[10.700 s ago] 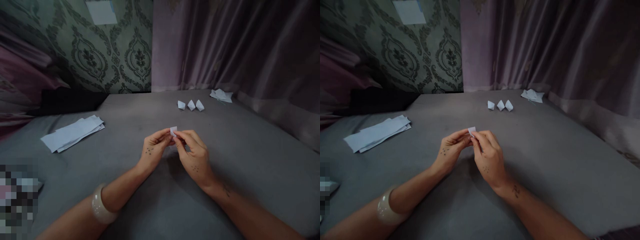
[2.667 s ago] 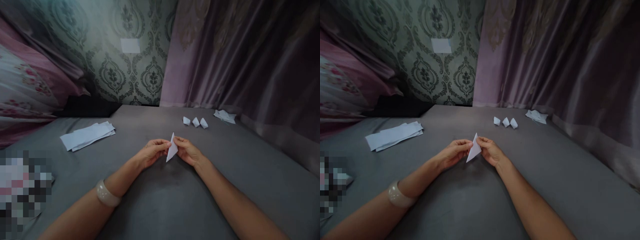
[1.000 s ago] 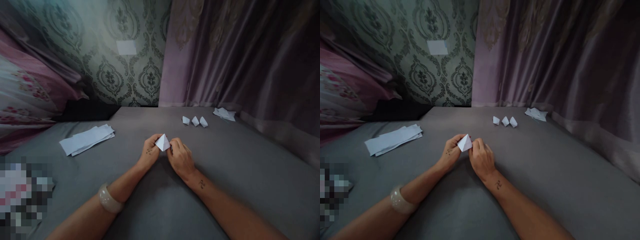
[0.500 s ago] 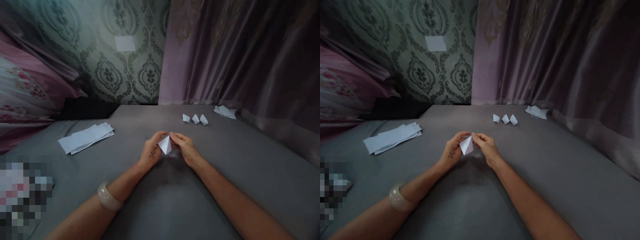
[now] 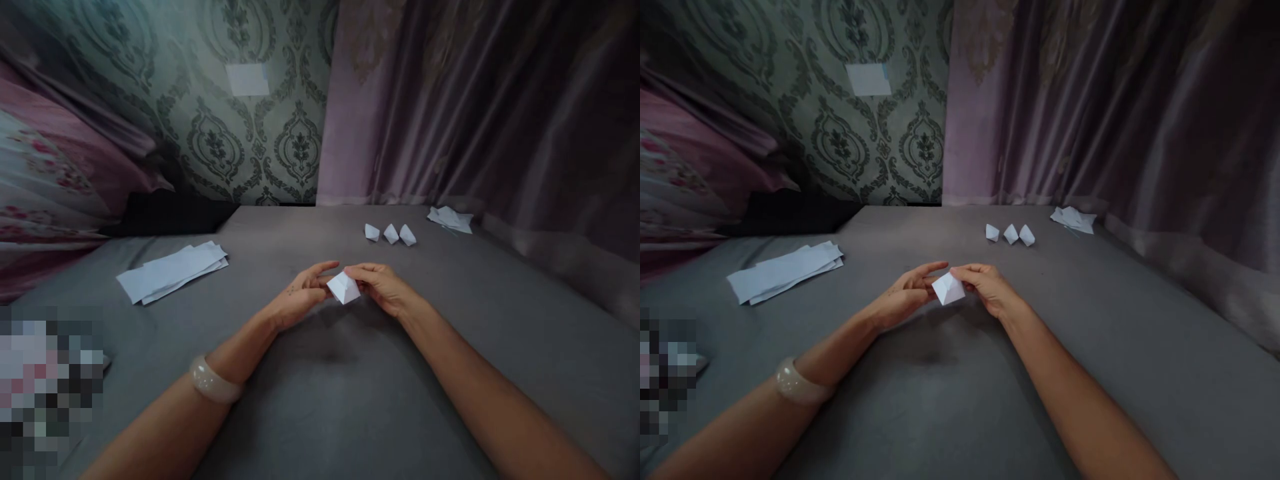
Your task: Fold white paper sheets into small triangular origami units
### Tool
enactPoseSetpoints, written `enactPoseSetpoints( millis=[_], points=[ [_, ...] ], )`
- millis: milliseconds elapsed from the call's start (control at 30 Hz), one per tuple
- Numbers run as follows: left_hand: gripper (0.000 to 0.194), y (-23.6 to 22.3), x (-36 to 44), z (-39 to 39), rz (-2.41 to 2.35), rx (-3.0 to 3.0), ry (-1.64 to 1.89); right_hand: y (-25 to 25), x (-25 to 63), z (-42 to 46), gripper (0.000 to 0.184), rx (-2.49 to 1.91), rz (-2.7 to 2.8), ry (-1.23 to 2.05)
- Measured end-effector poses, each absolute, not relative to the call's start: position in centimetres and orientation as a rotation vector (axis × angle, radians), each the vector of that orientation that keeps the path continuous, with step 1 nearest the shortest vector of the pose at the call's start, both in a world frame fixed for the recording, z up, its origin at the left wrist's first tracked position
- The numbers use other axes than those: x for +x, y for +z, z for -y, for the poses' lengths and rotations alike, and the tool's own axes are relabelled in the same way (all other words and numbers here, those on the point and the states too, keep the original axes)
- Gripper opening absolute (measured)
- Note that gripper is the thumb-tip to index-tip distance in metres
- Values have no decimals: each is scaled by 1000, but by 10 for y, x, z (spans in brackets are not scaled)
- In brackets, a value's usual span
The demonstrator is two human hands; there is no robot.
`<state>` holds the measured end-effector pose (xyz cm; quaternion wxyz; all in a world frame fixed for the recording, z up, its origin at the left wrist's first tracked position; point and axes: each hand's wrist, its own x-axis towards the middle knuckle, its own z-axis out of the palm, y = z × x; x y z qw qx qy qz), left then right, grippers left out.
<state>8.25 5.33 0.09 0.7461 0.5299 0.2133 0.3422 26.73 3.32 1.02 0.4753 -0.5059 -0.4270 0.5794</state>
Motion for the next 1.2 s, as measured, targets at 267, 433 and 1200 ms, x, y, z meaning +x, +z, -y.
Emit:
enactPoseSetpoints(
  millis=[267, 433, 1200],
  points=[
    [38, 4, 82, -49, -726, 1222, 697, 7, 260, -30, 21, -1337, 1179, 1328],
    [33, 1, 86, -47, -819, 1150, 674, 9, 257, -28, 19, -1288, 1180, 1350],
    [28, -4, 86, -57, -930, 930, 789, -5, 255, -30, 18, -1383, 1009, 1551]
  ],
)
